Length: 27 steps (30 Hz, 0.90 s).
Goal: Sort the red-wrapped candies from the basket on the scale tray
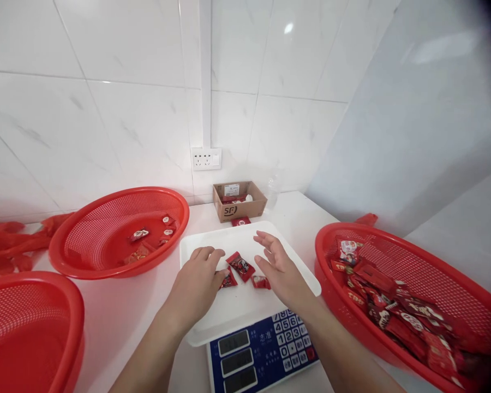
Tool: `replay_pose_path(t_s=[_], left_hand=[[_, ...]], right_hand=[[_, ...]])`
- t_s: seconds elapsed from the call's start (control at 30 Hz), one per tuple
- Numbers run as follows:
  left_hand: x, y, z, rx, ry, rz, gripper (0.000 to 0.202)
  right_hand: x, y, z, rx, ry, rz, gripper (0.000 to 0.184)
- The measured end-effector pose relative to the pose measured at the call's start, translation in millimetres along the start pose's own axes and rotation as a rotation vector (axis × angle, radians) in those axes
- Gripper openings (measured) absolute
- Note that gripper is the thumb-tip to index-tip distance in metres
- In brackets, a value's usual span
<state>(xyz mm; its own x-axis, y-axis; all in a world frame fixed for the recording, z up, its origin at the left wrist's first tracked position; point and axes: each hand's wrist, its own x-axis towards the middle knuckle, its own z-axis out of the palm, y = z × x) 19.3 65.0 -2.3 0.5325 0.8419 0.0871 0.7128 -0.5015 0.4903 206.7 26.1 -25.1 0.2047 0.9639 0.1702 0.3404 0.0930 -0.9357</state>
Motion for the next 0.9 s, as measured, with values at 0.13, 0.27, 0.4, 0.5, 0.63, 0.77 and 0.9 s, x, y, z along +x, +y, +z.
replay_pose_path(t_s=[0.13,0.27,0.4,0.5,0.63,0.77,0.9], left_hand=[[-5.1,3.3,-4.3,-0.052,-0.088,0.044,0.023],[-3.4,7.8,0.9,-0.073,-0.173,0.040,0.021],[-0.3,12.4,11.1,-0.141,-0.168,0.044,0.025],[-1.7,14.9,13.0,-0.187,-0.148,0.082,0.025],[-5.0,16.1,12.6,-0.127,-0.135,0.259,0.027],[-5.2,10.9,25.0,-0.021,-0.174,0.447,0.032],[-0.1,-2.7,42.3,0.102,-0.121,0.439,0.031]], right_hand=[[-10.4,2.7,-11.2,-0.374,-0.088,-0.115,0.038],[-23.4,5.0,-18.5,-0.497,-0.181,-0.070,0.036],[-27.0,9.4,-12.4,-0.418,-0.183,-0.021,0.032],[-24.0,9.3,-2.8,-0.343,-0.178,-0.081,0.029],[-26.0,-0.2,-3.4,-0.302,-0.177,-0.219,0.031],[-39.2,-12.3,-36.6,-0.459,-0.093,-0.221,0.030],[-49.4,-11.8,-98.3,-0.699,-0.003,-0.086,0.035]])
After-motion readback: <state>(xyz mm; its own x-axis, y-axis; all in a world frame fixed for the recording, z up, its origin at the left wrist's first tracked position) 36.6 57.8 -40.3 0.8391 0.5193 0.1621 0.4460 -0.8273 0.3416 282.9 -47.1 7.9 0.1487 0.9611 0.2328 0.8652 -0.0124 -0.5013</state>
